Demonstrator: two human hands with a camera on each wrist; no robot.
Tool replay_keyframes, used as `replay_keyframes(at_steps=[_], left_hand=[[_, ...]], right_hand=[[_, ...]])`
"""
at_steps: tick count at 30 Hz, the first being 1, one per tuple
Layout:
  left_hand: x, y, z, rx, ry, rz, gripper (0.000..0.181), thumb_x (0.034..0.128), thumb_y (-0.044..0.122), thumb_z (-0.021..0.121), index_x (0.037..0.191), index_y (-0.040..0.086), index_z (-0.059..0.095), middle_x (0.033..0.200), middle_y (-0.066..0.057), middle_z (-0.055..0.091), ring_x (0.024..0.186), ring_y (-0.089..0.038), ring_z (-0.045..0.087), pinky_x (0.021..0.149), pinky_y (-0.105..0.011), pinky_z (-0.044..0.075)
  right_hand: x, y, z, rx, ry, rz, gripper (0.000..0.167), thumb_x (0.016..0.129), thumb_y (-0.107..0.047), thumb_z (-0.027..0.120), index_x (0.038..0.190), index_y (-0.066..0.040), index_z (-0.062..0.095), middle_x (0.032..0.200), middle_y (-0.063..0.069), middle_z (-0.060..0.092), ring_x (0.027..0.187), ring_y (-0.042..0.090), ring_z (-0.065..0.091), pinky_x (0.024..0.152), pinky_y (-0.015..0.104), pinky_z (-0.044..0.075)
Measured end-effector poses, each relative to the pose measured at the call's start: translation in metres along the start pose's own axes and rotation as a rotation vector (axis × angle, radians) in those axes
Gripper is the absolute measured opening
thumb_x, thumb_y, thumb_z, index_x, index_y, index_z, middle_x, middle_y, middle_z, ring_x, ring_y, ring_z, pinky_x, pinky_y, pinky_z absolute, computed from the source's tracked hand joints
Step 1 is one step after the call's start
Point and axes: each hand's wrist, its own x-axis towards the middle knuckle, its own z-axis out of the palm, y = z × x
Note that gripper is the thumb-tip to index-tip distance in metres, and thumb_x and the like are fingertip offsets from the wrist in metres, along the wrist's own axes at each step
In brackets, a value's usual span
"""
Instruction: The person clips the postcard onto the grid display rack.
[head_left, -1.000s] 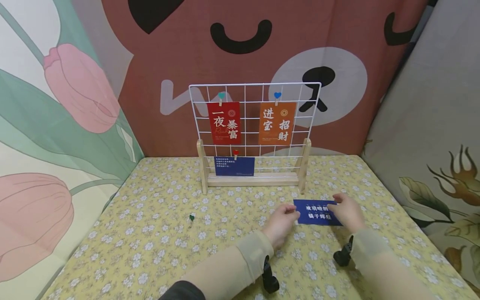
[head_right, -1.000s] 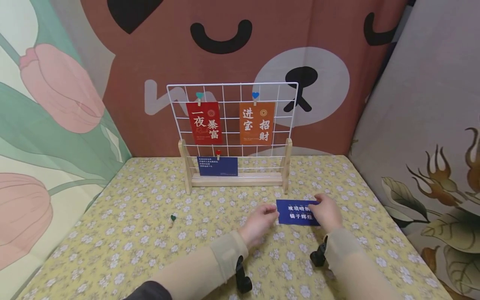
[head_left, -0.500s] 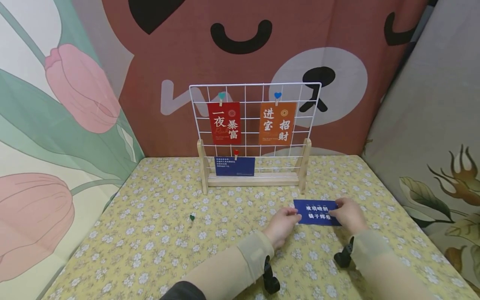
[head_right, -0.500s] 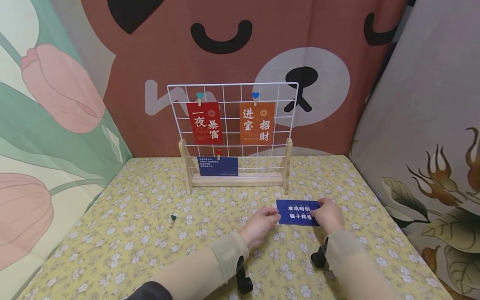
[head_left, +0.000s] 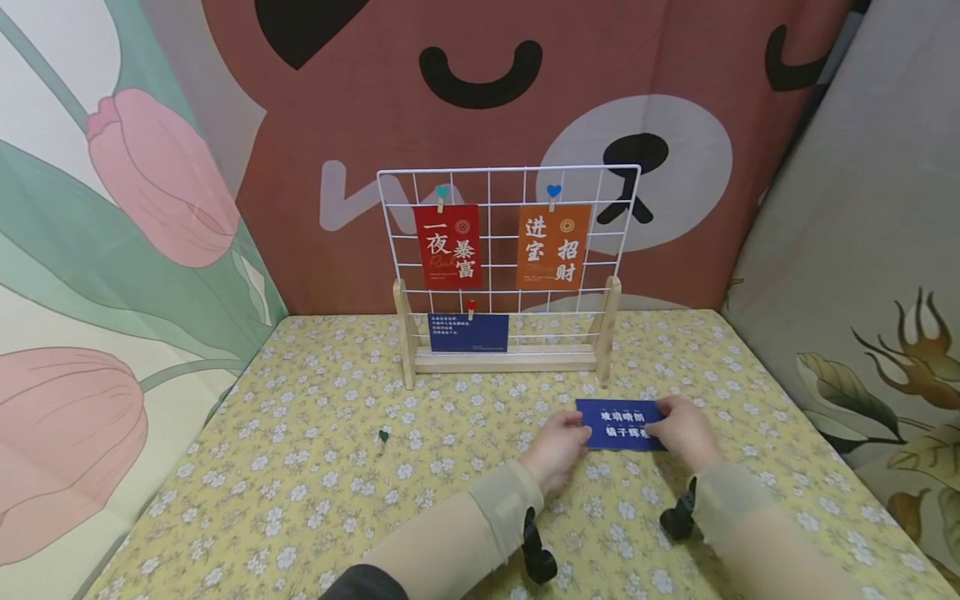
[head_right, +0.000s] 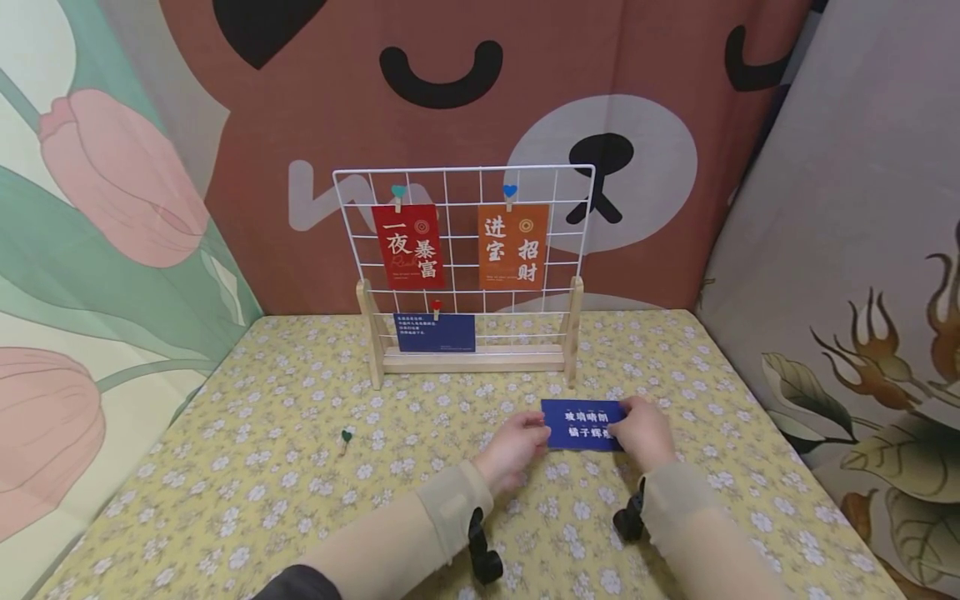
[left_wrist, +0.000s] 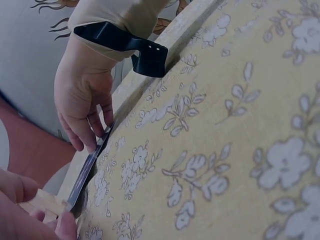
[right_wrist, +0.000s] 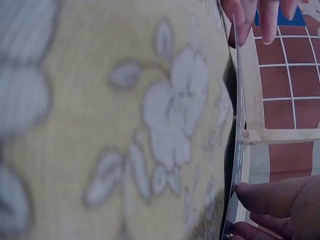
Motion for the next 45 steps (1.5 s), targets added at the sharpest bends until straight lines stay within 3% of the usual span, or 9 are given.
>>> replay_keyframes(at_steps=[5, 14, 18, 23, 35, 45], left_hand=[[0.004, 0.000, -0.002, 0.039, 0.063, 0.026, 0.043, 0.0889, -0.001, 0.060, 0.131, 0.001, 0.051, 0.115, -0.010, 0.057, 0.102, -0.022, 0.058, 0.093, -0.039, 0.048], [0.009, -0.001, -0.009, -0.044, 0.120, -0.018, 0.059, 0.0871, -0.007, 0.061, 0.141, 0.001, 0.038, 0.111, -0.011, 0.055, 0.083, -0.020, 0.060, 0.072, -0.031, 0.054], [0.012, -0.004, -0.014, -0.068, 0.091, -0.013, 0.061, 0.0887, -0.006, 0.059, 0.144, 0.001, 0.035, 0.106, -0.012, 0.054, 0.074, -0.018, 0.060, 0.064, -0.029, 0.055], [0.015, -0.006, -0.020, -0.051, 0.058, -0.018, 0.059, 0.0905, -0.006, 0.055, 0.146, 0.005, 0.036, 0.100, -0.010, 0.056, 0.072, -0.017, 0.061, 0.064, -0.028, 0.055], [0.014, -0.004, -0.034, -0.086, 0.054, 0.009, 0.067, 0.0864, -0.016, 0.048, 0.148, 0.005, 0.032, 0.100, -0.014, 0.055, 0.081, -0.022, 0.062, 0.069, -0.031, 0.056], [0.014, -0.002, -0.049, -0.099, 0.064, 0.021, 0.070, 0.0846, -0.018, 0.048, 0.148, 0.005, 0.030, 0.101, -0.015, 0.055, 0.081, -0.022, 0.061, 0.070, -0.032, 0.056]], right_hand=[[-0.003, -0.005, 0.004, 0.005, -0.004, -0.013, 0.056, 0.088, -0.010, 0.065, 0.133, 0.014, 0.043, 0.131, 0.035, 0.045, 0.116, 0.048, 0.047, 0.095, 0.057, 0.040], [-0.005, -0.017, 0.013, 0.051, -0.035, -0.014, 0.056, 0.090, -0.011, 0.064, 0.136, 0.012, 0.041, 0.134, 0.034, 0.044, 0.120, 0.047, 0.046, 0.097, 0.056, 0.040], [-0.005, -0.025, 0.017, 0.080, -0.056, 0.005, 0.056, 0.091, -0.011, 0.063, 0.137, 0.012, 0.039, 0.136, 0.034, 0.042, 0.123, 0.047, 0.042, 0.100, 0.056, 0.037], [-0.004, -0.033, 0.022, 0.075, -0.056, 0.011, 0.056, 0.091, -0.011, 0.063, 0.137, 0.011, 0.040, 0.136, 0.032, 0.043, 0.124, 0.047, 0.042, 0.101, 0.057, 0.036], [-0.005, -0.039, 0.029, 0.109, -0.066, -0.043, 0.056, 0.092, -0.014, 0.063, 0.138, 0.009, 0.040, 0.137, 0.032, 0.043, 0.124, 0.046, 0.042, 0.101, 0.056, 0.037], [-0.002, -0.048, 0.035, 0.129, -0.051, -0.029, 0.054, 0.094, -0.016, 0.061, 0.139, 0.005, 0.041, 0.138, 0.028, 0.044, 0.126, 0.044, 0.042, 0.101, 0.055, 0.037]])
